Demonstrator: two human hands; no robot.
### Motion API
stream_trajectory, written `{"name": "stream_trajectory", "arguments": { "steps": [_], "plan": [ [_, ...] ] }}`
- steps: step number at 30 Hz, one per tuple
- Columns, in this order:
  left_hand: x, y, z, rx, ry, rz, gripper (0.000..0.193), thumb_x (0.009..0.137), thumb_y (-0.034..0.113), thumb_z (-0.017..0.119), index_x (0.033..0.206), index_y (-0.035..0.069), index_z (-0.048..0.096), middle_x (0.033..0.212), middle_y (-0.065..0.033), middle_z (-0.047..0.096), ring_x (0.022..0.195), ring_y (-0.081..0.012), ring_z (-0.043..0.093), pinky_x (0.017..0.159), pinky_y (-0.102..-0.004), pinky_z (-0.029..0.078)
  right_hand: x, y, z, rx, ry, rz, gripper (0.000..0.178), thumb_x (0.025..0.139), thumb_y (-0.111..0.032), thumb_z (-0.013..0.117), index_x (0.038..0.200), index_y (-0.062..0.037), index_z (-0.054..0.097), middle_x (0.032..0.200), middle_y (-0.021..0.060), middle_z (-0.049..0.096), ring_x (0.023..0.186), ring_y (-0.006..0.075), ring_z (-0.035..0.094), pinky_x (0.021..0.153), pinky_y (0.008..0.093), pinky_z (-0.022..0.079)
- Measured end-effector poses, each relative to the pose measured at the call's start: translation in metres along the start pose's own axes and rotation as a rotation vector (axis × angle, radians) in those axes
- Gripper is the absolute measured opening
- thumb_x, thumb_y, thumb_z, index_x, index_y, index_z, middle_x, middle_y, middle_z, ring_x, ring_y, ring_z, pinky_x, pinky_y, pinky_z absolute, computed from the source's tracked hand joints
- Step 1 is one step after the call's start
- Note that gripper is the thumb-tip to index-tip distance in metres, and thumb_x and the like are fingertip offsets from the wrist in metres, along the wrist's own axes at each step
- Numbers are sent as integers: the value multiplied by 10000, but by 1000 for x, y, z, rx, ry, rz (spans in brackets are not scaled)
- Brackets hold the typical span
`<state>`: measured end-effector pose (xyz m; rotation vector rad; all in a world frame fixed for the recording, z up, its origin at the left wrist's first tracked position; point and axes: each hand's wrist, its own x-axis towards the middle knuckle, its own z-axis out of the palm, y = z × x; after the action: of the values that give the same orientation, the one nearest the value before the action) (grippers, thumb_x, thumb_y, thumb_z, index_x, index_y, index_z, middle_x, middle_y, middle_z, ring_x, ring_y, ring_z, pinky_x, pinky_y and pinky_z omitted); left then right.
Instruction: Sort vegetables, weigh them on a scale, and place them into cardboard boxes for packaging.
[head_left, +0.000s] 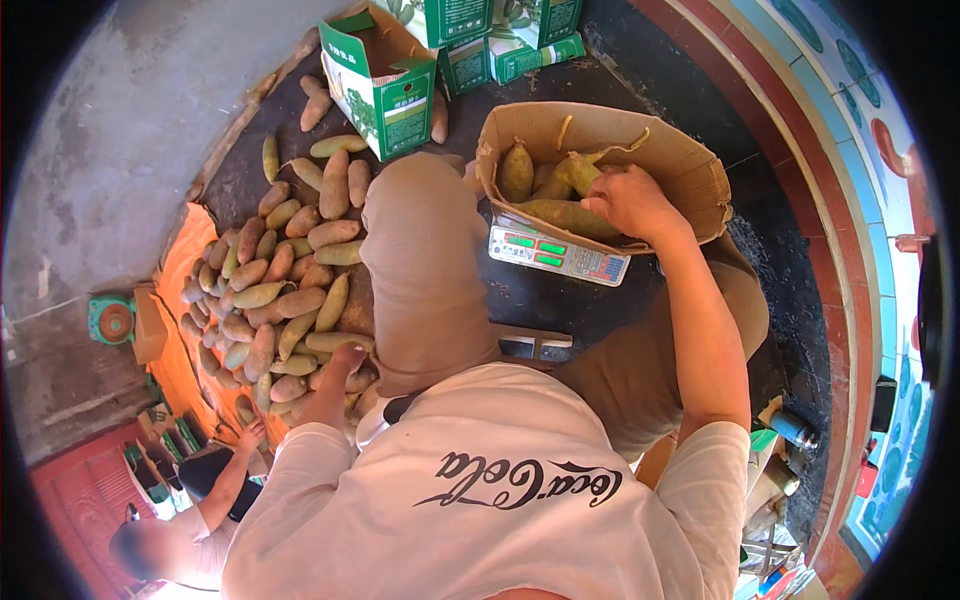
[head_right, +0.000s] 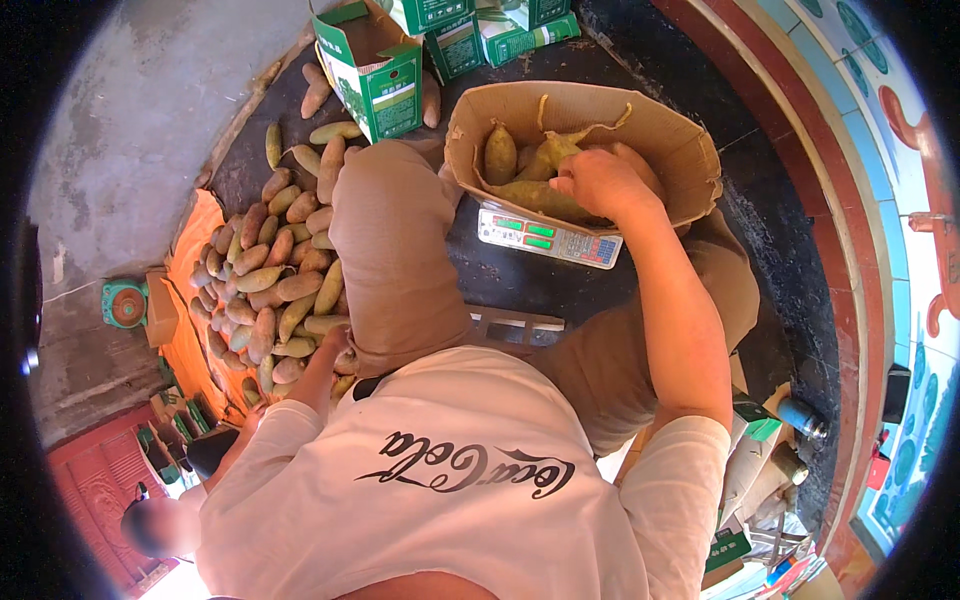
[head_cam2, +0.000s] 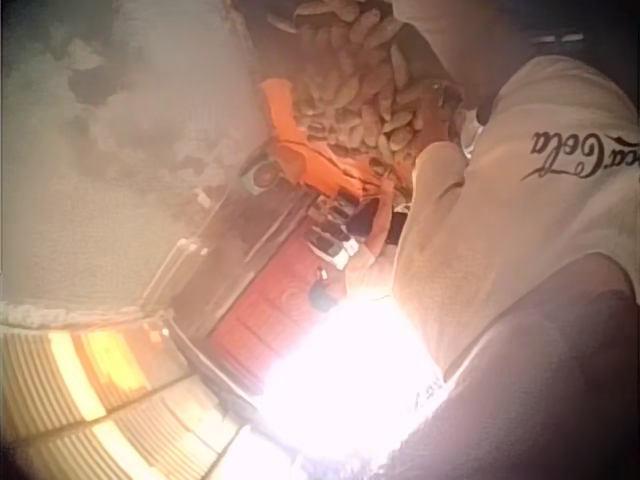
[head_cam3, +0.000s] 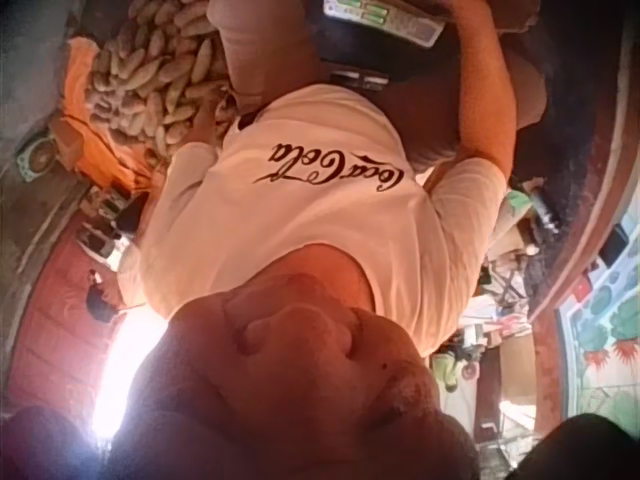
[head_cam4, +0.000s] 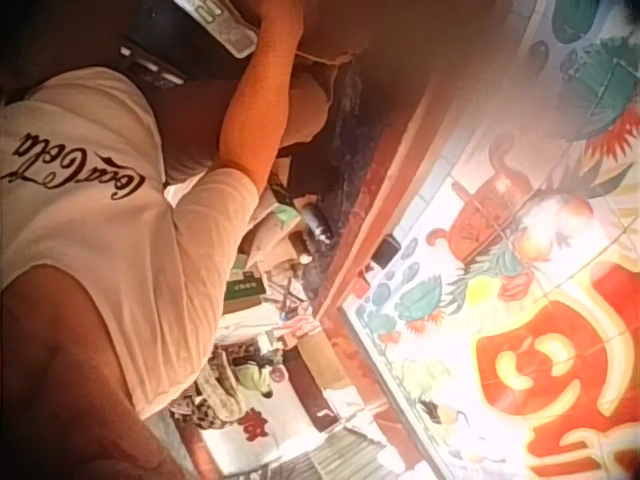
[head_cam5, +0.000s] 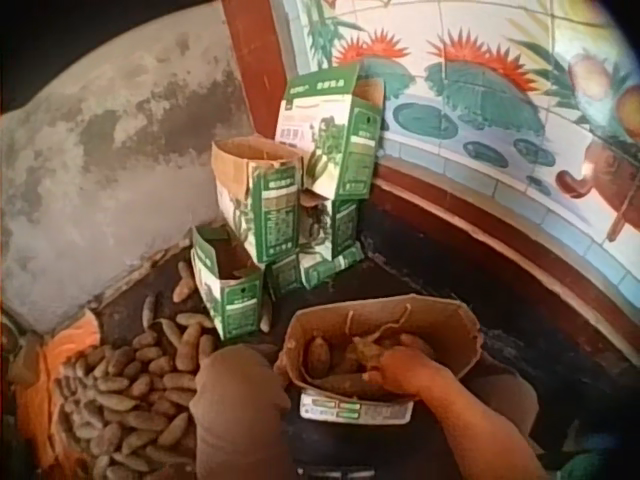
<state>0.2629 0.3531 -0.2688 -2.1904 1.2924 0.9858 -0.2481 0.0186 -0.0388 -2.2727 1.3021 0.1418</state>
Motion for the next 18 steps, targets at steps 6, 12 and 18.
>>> {"name": "stream_trajectory", "arguments": {
  "steps": [6, 12, 18],
  "plan": [
    [-18, 0, 33, -52, -64, -134, 439, 790, 280, 563, 1191, 103, 569, 1181, -178, 570, 1063, -307, 569, 918, -374, 436, 4, -7, 9, 47, -38, -53, 302, 855, -329, 565, 911, -45, 652, 943, 172, 637, 924, 345, 581, 815, 428, 438],
    [-28, 16, 32, -273, -170, -197, 496, 794, 274, 573, 1252, 92, 519, 1215, -187, 547, 1135, -299, 523, 951, -370, 412, 7, 0, 17, 162, -73, -35, 314, 857, -342, 563, 903, -44, 647, 922, 179, 636, 896, 353, 585, 787, 427, 446],
    [-30, 37, 26, -342, -176, -209, 489, 795, 272, 572, 1244, 84, 526, 1235, -187, 535, 1153, -288, 513, 957, -367, 401, 2, 22, 7, 16, 115, -162, 273, 851, -305, 575, 908, -48, 645, 909, 180, 635, 872, 351, 588, 775, 406, 448]
  ]
}}
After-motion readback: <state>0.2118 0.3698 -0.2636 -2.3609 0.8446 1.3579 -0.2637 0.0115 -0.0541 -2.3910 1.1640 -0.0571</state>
